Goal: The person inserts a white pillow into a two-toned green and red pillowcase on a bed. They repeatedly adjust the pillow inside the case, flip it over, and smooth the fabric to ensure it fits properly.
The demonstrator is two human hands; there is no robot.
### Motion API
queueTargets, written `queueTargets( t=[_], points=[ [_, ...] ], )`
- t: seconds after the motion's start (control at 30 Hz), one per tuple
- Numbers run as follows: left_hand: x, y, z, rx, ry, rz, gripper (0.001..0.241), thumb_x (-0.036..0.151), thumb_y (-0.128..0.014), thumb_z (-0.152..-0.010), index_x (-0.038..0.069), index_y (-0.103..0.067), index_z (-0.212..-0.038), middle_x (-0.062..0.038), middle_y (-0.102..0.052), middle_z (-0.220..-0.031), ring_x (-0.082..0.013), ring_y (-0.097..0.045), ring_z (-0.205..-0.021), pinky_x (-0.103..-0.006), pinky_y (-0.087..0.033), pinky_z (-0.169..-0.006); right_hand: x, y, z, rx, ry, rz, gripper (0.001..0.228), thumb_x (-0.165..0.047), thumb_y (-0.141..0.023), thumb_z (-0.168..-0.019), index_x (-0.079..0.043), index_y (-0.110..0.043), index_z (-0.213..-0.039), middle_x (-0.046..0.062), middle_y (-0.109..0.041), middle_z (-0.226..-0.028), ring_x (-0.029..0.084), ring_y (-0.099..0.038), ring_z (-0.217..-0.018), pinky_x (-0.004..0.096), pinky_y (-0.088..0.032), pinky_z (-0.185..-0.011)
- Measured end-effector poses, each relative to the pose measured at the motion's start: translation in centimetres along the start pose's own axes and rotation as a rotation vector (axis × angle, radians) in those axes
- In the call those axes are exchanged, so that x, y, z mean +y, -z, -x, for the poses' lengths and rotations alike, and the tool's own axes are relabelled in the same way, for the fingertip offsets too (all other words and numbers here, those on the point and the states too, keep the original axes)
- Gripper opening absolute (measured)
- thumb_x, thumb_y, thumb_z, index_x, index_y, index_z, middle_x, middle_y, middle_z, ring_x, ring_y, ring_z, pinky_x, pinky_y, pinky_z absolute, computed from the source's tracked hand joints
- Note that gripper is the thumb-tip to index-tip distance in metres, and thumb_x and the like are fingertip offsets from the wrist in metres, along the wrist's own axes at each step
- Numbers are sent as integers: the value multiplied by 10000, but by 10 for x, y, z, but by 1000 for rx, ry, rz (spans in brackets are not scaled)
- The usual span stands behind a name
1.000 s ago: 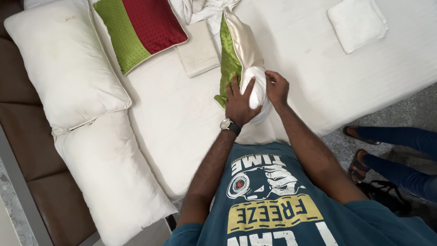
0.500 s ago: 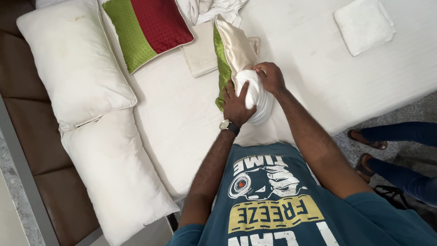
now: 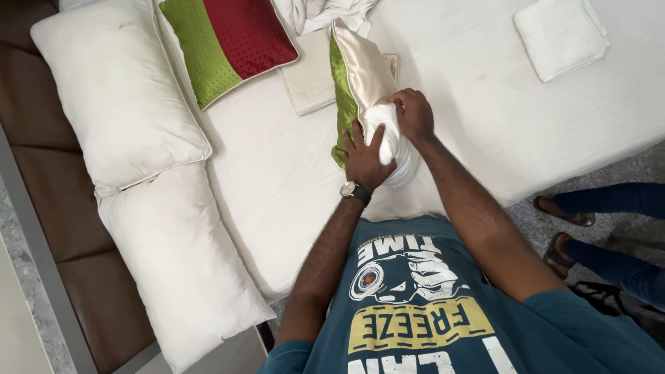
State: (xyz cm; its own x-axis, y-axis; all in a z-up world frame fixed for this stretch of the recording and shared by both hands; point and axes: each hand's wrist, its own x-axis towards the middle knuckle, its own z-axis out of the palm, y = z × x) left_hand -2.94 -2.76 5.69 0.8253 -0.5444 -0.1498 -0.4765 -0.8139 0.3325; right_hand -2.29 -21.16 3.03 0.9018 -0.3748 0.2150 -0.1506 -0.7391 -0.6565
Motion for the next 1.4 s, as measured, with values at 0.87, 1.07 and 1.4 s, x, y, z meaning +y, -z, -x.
queueTargets(
  t=[0.87, 1.07, 1.4],
  points=[
    [-151, -83, 60, 506, 415, 1609, 551, -18, -533, -576, -22, -704, -1100, -201, -669, -1043, -365, -627, -997, -485, -425, -1053, -48, 23, 66, -123, 90, -136, 211, -192, -669, -1036, -117, -692, -1231, 95, -666, -1233, 337, -653, -1179, 486, -537, -961],
    [-214, -171, 115, 135, 792, 1087, 480, 122, -569, -784, 159, -667, -1252, -88, -672, -1062, -301, -617, -1045, -463, -489, -972, -28, -5, 84, -273, 104, 123, 266, -207, -690, -975, -157, -695, -1236, 57, -682, -1239, 294, -650, -1211, 492, -546, -962],
    [-108, -71, 65, 297, -243, 94, 668, 608, -615, -907, 277, -540, -1482, -114, -502, -1538, -389, -503, -1377, -535, -411, -1087, 32, -56, 70, -358, 1, 346, 301, -245, -577, -966, -205, -669, -1250, 21, -684, -1180, 255, -684, -1131, 439, -534, -958]
  ],
)
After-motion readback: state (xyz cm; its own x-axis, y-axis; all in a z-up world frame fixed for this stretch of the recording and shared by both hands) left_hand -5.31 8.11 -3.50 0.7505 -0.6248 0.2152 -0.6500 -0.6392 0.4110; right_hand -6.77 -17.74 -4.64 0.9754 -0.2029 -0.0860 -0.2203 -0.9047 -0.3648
